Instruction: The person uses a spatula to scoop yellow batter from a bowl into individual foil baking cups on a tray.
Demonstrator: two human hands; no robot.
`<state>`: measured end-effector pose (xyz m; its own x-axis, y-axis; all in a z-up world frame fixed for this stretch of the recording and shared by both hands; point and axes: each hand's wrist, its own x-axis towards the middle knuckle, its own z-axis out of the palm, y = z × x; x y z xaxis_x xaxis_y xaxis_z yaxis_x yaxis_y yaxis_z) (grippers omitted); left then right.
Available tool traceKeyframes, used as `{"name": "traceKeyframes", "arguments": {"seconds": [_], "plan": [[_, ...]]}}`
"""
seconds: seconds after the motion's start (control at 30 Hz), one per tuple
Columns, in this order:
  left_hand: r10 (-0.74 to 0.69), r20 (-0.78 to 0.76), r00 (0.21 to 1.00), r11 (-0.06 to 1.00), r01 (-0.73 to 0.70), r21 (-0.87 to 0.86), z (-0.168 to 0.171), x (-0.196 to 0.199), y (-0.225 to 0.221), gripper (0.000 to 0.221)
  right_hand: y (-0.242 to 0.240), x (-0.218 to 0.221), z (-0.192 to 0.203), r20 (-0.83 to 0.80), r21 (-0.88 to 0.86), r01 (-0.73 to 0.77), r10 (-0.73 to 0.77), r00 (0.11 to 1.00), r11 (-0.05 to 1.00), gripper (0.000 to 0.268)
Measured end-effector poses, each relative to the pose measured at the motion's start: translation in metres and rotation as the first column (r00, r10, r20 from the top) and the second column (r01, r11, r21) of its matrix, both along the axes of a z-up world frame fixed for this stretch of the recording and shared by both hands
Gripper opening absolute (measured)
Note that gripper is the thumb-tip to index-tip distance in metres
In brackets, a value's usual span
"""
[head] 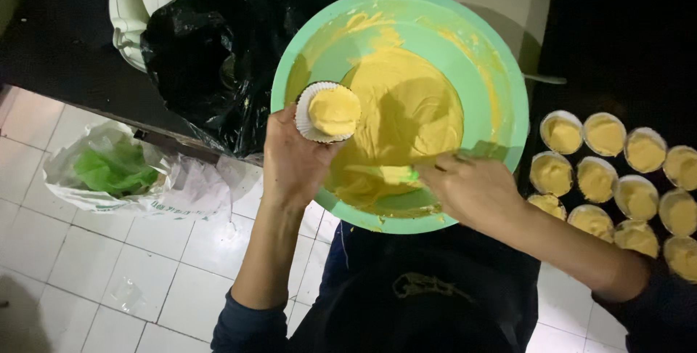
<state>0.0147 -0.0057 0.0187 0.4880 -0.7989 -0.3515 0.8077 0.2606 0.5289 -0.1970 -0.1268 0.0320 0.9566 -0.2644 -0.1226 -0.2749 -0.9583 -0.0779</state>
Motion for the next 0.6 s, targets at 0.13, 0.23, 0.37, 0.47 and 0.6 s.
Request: {"name": "traceKeyframes", "arguments": {"seconds": [0.13,0.23,0.37,0.47,0.6], "plan": [[0.084,0.059,0.995,0.996,-0.084,-0.009,-0.002,0.006,0.01,0.052,0.001,0.008,0.012,-0.121,0.316,0.106,-0.071,0.99,0.943,0.024],[0.079,0.096,0.992,0.996,-0.074,-0.059,-0.005,0.011,0.012,0.053,-0.013,0.005,0.011,-0.191,0.538,0.291,-0.222,0.956,0.791,0.024],[0.078,0.07,0.995,0.992,-0.07,-0.109,-0.008,0.009,0.007,0.056,-0.037,-0.017,-0.039,-0.279,0.815,0.392,-0.304,0.911,0.427,0.027],[0.098,0.022,0.995,0.99,-0.095,-0.107,-0.02,0.005,-0.002,0.055,-0.044,-0.029,-0.008,-0.281,0.884,0.398,-0.398,0.873,0.248,0.031],[0.004,-0.019,1.0,0.966,0.001,0.26,0.034,-0.017,-0.005,0.047,-0.037,-0.025,0.043,-0.34,0.785,0.557,-0.563,0.754,0.272,0.05]]}}
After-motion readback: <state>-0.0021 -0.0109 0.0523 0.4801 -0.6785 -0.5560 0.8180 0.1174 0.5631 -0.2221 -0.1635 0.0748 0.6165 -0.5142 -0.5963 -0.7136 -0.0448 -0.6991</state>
